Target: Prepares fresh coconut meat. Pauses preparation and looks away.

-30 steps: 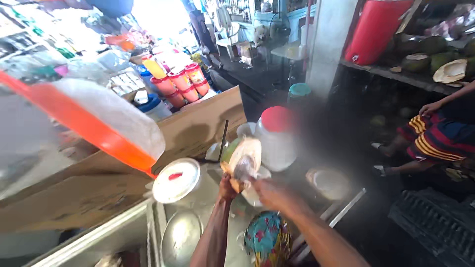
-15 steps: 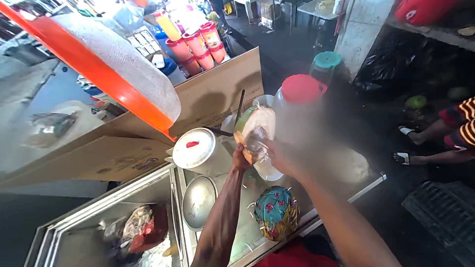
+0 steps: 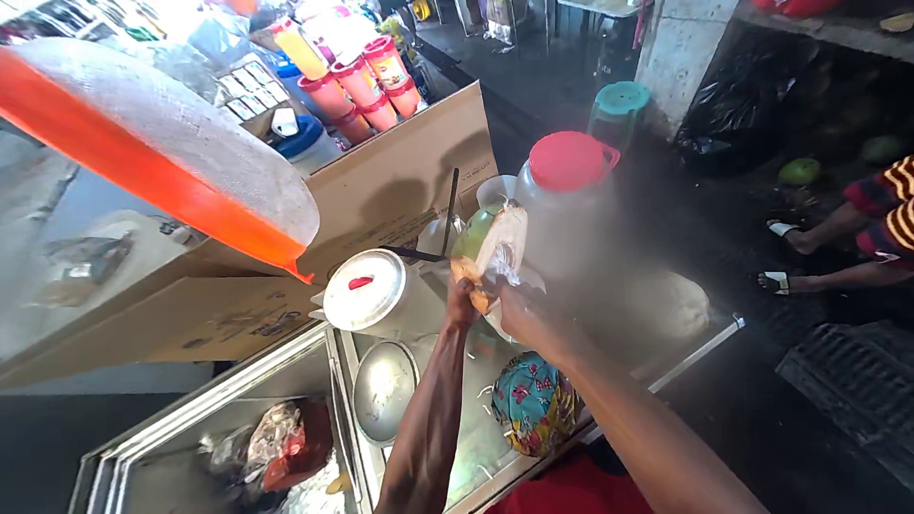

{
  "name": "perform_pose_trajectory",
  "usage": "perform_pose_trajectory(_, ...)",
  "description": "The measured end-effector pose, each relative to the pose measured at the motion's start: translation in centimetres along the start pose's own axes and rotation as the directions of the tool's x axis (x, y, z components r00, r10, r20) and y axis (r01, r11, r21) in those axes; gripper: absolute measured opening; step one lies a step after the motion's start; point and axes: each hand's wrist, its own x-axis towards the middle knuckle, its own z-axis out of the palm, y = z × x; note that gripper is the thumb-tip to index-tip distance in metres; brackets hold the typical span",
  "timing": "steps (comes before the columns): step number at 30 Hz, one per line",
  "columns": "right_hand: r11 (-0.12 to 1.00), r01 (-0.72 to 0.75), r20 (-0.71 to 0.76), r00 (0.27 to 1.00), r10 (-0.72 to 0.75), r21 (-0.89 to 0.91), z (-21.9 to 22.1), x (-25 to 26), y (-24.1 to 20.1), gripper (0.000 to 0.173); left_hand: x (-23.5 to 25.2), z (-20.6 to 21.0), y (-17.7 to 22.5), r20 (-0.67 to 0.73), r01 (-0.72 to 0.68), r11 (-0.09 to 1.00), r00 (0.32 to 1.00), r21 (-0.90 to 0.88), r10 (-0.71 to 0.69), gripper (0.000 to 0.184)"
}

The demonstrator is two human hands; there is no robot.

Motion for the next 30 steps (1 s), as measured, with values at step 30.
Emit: perform_pose_trajectory(30, 0.984, -0.008, -0.248, 0.968, -0.038, -0.180, 1.9, -0.6, 0.7, 0.063, -0.6, 1.0, 1.0, -0.007, 0.091, 0.985, 0.996, -0.146, -0.093, 0.072)
